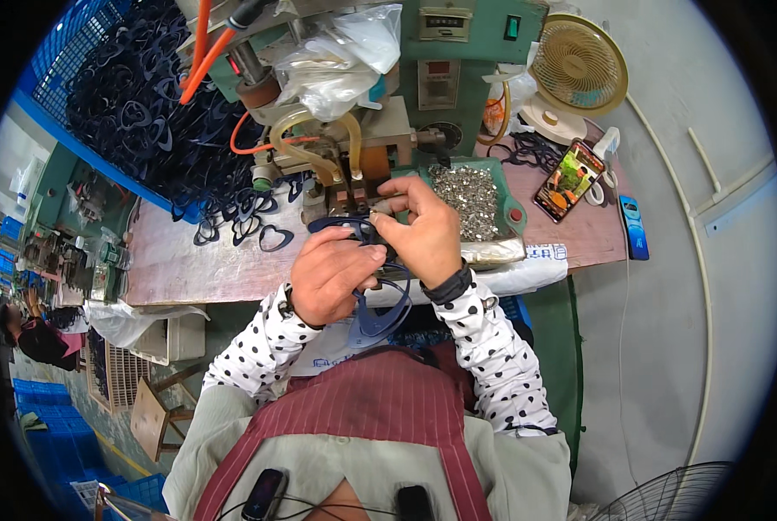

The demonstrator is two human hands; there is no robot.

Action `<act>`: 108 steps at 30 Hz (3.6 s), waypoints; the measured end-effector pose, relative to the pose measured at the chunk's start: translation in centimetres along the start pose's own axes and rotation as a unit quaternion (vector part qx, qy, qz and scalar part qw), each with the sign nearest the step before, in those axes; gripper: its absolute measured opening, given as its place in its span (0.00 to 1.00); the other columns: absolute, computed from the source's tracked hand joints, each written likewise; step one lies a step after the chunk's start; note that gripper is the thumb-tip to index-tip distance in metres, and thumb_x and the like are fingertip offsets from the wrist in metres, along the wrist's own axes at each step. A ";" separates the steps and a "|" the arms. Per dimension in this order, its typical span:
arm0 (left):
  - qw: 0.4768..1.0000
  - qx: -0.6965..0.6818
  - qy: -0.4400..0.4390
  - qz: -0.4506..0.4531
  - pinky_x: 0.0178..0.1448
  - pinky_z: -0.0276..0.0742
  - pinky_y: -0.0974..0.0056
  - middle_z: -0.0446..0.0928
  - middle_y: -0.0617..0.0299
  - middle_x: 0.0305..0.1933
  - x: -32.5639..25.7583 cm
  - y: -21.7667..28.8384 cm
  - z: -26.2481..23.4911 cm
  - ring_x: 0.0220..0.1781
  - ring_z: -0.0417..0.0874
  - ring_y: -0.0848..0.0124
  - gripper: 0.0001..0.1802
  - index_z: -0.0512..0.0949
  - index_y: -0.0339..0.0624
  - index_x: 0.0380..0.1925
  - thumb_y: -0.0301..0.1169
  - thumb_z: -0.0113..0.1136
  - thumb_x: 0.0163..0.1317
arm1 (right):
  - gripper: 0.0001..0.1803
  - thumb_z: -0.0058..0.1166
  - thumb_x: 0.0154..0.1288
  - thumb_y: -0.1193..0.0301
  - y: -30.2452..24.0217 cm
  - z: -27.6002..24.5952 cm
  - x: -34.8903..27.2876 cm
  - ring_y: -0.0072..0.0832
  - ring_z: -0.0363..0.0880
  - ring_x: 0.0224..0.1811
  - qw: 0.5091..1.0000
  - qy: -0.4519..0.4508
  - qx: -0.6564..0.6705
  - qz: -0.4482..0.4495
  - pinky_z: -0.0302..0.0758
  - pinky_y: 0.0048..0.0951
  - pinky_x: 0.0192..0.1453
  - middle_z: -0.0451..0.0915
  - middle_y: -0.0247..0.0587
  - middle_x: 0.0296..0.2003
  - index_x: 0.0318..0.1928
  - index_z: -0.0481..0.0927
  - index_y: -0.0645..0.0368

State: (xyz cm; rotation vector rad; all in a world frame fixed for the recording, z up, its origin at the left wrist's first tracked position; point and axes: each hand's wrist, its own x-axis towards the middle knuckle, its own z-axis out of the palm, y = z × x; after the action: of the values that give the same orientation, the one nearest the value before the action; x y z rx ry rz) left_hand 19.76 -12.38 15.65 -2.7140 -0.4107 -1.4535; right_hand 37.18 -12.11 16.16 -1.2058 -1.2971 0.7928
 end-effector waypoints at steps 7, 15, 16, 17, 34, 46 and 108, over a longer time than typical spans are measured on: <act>0.999 -0.033 -0.018 0.037 0.53 0.78 0.54 0.82 0.56 0.42 -0.9 0.1 0.0 0.41 0.83 0.62 0.23 0.77 0.36 0.50 0.29 0.68 0.52 | 0.24 0.68 0.48 0.73 -0.1 1.3 1.4 0.20 0.79 0.25 1.000 0.004 -0.005 0.018 0.73 0.24 0.30 0.85 0.40 0.29 0.46 0.73 0.62; 0.990 -0.110 -0.026 0.088 0.56 0.77 0.51 0.82 0.50 0.47 -0.3 0.1 -0.8 0.45 0.84 0.58 0.17 0.77 0.34 0.49 0.22 0.62 0.57 | 0.25 0.65 0.50 0.77 0.0 1.5 1.3 0.17 0.75 0.25 0.997 0.004 0.065 0.027 0.72 0.20 0.30 0.84 0.38 0.28 0.49 0.70 0.64; 0.987 -0.133 -0.040 0.076 0.58 0.77 0.50 0.82 0.49 0.48 -0.3 -0.4 -0.5 0.47 0.84 0.57 0.18 0.77 0.34 0.49 0.22 0.61 0.57 | 0.26 0.65 0.51 0.77 0.2 0.8 1.5 0.17 0.73 0.25 1.000 0.019 0.019 0.006 0.71 0.20 0.31 0.84 0.37 0.30 0.51 0.71 0.64; 0.984 -0.157 -0.054 0.064 0.59 0.76 0.49 0.81 0.48 0.49 -0.3 -0.8 0.0 0.49 0.83 0.56 0.18 0.77 0.33 0.50 0.21 0.61 0.57 | 0.25 0.64 0.52 0.76 0.9 -0.2 1.9 0.17 0.74 0.28 0.999 0.048 -0.012 -0.013 0.72 0.21 0.33 0.84 0.36 0.31 0.52 0.72 0.62; 0.975 -0.204 -0.073 0.042 0.67 0.69 0.47 0.78 0.51 0.55 -0.9 -1.6 0.9 0.54 0.81 0.56 0.23 0.76 0.36 0.54 0.23 0.61 0.56 | 0.06 0.65 0.52 0.67 12.2 -8.6 0.5 0.44 0.75 0.43 0.866 0.099 -0.482 -0.093 0.70 0.40 0.49 0.80 0.42 0.36 0.29 0.85 0.56; 0.952 0.161 0.024 -0.258 0.45 0.72 0.53 0.77 0.50 0.40 -8.1 -6.9 -2.5 0.42 0.77 0.50 0.15 0.78 0.37 0.39 0.17 0.56 0.48 | 0.04 0.60 0.58 0.67 13.0 -7.3 0.3 0.46 0.80 0.31 0.902 0.209 -0.370 -0.080 0.74 0.46 0.35 0.80 0.45 0.25 0.32 0.80 0.52; 0.973 -0.208 -0.070 0.074 0.61 0.73 0.49 0.79 0.50 0.53 -0.9 -2.5 1.2 0.50 0.81 0.59 0.22 0.76 0.34 0.53 0.24 0.62 0.56 | 0.17 0.66 0.52 0.67 10.7 -9.8 0.2 0.42 0.80 0.38 0.886 0.052 -0.456 -0.063 0.76 0.39 0.42 0.82 0.43 0.33 0.43 0.82 0.56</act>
State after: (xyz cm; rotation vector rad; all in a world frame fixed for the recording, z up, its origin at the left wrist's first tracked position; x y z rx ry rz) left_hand 19.65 -9.96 14.01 -3.0950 0.1121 -1.4508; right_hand 48.65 -11.27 7.34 -1.8295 -1.6985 -0.0404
